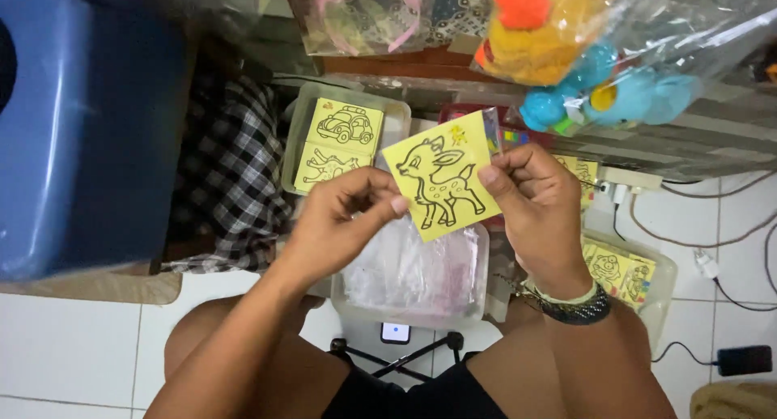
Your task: Packing yellow stickers and colorful elastic bands into small plastic bags for retail.
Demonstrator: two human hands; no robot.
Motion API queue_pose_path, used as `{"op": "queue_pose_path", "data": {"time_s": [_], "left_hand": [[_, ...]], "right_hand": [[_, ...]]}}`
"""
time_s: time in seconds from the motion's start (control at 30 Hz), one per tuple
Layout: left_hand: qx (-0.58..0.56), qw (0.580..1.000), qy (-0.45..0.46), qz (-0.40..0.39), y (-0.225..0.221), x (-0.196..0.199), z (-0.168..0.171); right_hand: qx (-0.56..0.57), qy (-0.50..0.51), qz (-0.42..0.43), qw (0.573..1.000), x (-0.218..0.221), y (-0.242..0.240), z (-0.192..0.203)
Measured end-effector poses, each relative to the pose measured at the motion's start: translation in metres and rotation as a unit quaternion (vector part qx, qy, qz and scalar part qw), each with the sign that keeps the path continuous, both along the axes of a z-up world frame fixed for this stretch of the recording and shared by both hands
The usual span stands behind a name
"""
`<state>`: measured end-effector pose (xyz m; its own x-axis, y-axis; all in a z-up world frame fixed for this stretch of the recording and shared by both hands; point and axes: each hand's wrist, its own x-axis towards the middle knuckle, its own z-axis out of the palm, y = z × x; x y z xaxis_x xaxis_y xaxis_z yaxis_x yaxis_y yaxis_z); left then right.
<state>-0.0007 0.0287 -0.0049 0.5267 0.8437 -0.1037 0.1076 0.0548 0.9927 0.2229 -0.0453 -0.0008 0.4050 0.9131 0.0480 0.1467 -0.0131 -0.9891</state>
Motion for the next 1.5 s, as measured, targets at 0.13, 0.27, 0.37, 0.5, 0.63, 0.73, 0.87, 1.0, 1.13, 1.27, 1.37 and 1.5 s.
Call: {"op": "queue_pose_path", "data": {"time_s": [0.13,0.27,0.37,0.5,0.63,0.73,0.87,1.0,1.13,1.27,1.37,1.5], "left_hand": [[-0.04,0.997,-0.061,-0.023,0.004,0.016,-0.025],[-0.054,0.994,-0.092,-0.01,0.006,0.019,-0.038],[-0.079,0.99,-0.12,0.016,0.004,0.014,-0.026],[-0.053,0.989,-0.128,0.052,-0.007,0.002,-0.029],[0.002,0.988,-0.143,0.065,-0.017,-0.007,-0.028],[0.063,0.985,-0.135,0.087,-0.019,-0.015,-0.036],[0.192,0.967,-0.138,0.089,-0.011,-0.017,-0.024],[0.195,0.965,-0.146,0.101,-0.009,-0.019,-0.013],[0.193,0.965,-0.144,0.107,-0.006,-0.017,-0.011],[0.144,0.975,-0.13,0.111,-0.002,-0.015,-0.026],[0.094,0.986,-0.103,0.092,-0.006,-0.014,-0.018],[0.108,0.989,-0.07,0.069,-0.006,-0.011,-0.017]], "right_hand": [[0.018,0.056,-0.017,0.998,-0.002,0.025,-0.019],[0.034,0.077,-0.006,0.996,-0.011,0.037,-0.022],[0.041,0.084,-0.007,0.996,-0.019,0.035,-0.016],[0.046,0.073,0.01,0.996,-0.027,0.02,-0.015],[0.071,0.043,0.045,0.995,-0.033,0.011,-0.015],[0.118,0.028,0.088,0.989,-0.039,0.008,-0.009],[0.156,-0.09,0.19,0.965,-0.04,0.004,0.021],[0.153,-0.094,0.185,0.966,-0.039,0.002,0.015],[0.158,-0.108,0.18,0.965,-0.037,0.004,0.013],[0.155,-0.094,0.155,0.971,-0.034,0.007,0.006],[0.078,-0.019,0.102,0.992,-0.027,0.008,-0.004],[0.079,0.017,0.101,0.992,-0.033,0.013,0.009]]}}
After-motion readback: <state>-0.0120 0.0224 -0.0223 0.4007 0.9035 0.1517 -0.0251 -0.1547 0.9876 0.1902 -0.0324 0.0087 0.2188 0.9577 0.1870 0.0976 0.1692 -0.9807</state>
